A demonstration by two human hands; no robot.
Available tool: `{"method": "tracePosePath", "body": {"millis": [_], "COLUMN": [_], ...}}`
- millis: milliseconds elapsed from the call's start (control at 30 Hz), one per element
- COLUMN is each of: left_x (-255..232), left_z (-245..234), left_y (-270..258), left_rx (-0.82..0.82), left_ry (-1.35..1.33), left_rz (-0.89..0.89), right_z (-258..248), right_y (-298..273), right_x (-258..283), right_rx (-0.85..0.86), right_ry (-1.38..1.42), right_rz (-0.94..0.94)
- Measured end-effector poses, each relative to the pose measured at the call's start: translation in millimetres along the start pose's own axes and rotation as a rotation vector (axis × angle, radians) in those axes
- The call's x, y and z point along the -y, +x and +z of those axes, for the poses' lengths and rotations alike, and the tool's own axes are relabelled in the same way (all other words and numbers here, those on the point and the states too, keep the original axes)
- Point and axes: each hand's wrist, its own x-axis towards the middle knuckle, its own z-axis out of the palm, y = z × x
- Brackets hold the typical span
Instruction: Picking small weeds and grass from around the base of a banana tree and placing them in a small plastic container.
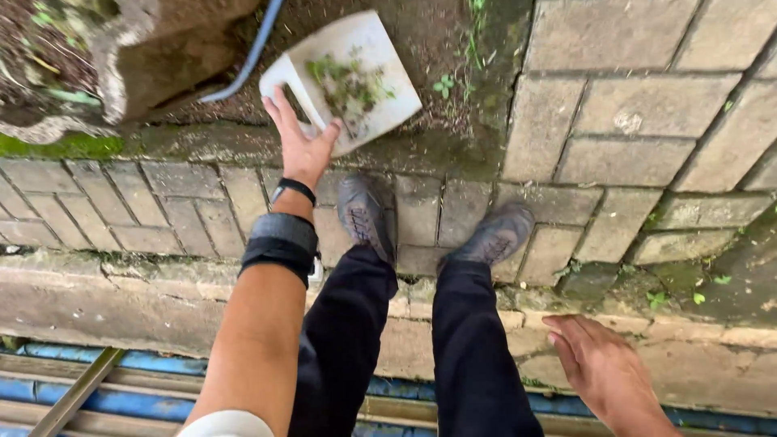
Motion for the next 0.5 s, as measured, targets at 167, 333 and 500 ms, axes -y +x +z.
{"method": "tracePosePath", "body": {"millis": [167,333,500], "left_x": [-31,-50,-148], "left_z": [-38,-105,-202], "left_y": [-26,-125,-265], "left_rx": [0.008,0.304,0.548], "left_ry": [0.191,0.341,0.22], "left_rz": [-0.234,-0.031,0.116], "right_z": [-3,34,188], "right_y": [-26,-105,-190], "right_x": [4,-26,-149], "right_rx": [0.05,0.065,0.076], "right_ry": [-0.068,-0.049,-0.179], "right_rz": [-0.041,-0.323,-0.335]}}
